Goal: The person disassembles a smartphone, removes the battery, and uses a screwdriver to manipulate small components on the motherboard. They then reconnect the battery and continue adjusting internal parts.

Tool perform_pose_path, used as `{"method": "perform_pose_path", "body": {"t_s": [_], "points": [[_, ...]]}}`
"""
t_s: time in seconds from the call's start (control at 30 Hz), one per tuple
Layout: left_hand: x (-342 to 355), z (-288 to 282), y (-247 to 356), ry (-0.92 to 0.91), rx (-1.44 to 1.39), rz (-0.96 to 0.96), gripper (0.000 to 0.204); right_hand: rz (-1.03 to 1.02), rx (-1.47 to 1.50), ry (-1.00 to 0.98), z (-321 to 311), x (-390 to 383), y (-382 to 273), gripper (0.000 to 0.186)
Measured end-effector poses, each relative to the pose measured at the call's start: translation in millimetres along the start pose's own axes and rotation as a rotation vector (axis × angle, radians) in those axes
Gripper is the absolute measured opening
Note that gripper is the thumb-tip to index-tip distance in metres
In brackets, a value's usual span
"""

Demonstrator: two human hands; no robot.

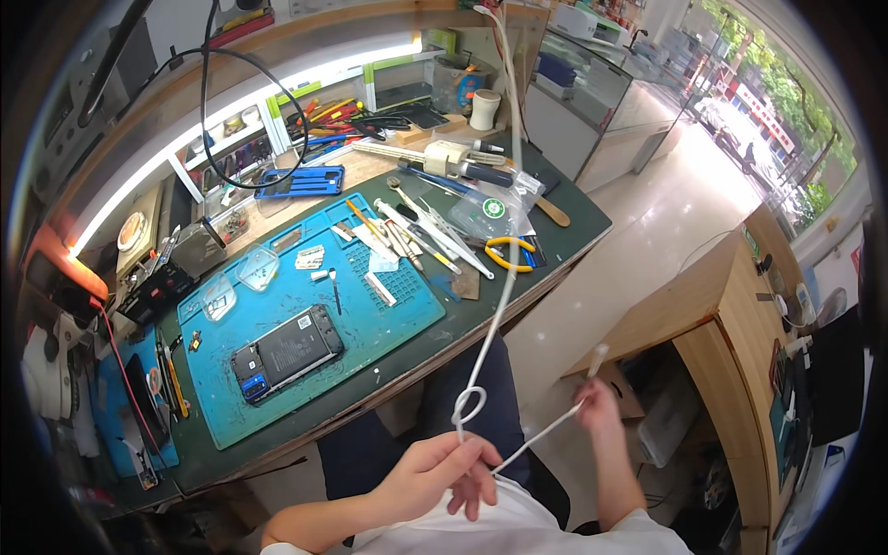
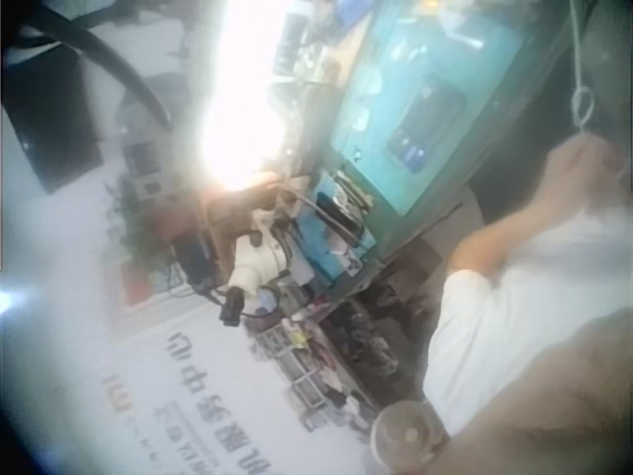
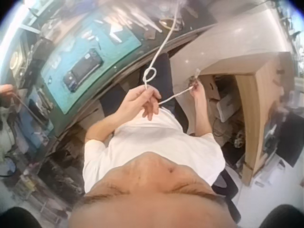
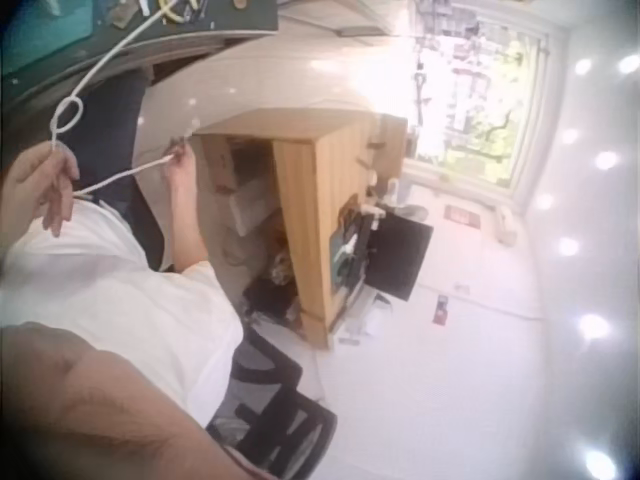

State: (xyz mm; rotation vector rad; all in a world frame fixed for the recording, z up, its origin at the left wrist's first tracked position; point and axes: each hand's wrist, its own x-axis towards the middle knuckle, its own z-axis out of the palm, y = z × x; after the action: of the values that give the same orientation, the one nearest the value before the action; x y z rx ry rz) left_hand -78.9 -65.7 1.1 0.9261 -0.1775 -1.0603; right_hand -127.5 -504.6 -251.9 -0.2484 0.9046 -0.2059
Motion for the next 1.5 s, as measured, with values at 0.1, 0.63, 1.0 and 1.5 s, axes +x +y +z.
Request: {"method": "perform_pose_path", "body": {"t_s": [0.1,0.63,1.0,1.5], "points": [[-11,-18,-5,0.094,0.09,-0.019,0.037,-0.328,-0.148,-0.201,68,-29,-57,0.015],[30,-26,37,0.552,0.652,0.753,0.054,-0.613,-1.61,-1.138,279,-201,127,0.018],[-18,-49,-15,0.886,1.026,0.662,0.012,-1.105,-1.515,-1.353,332,-165,186,0.017],[-63,-70,9,1.121,1.74,0.818,0.039,-1.24,-1.606,-1.542,359,-109,231,0.006]]}}
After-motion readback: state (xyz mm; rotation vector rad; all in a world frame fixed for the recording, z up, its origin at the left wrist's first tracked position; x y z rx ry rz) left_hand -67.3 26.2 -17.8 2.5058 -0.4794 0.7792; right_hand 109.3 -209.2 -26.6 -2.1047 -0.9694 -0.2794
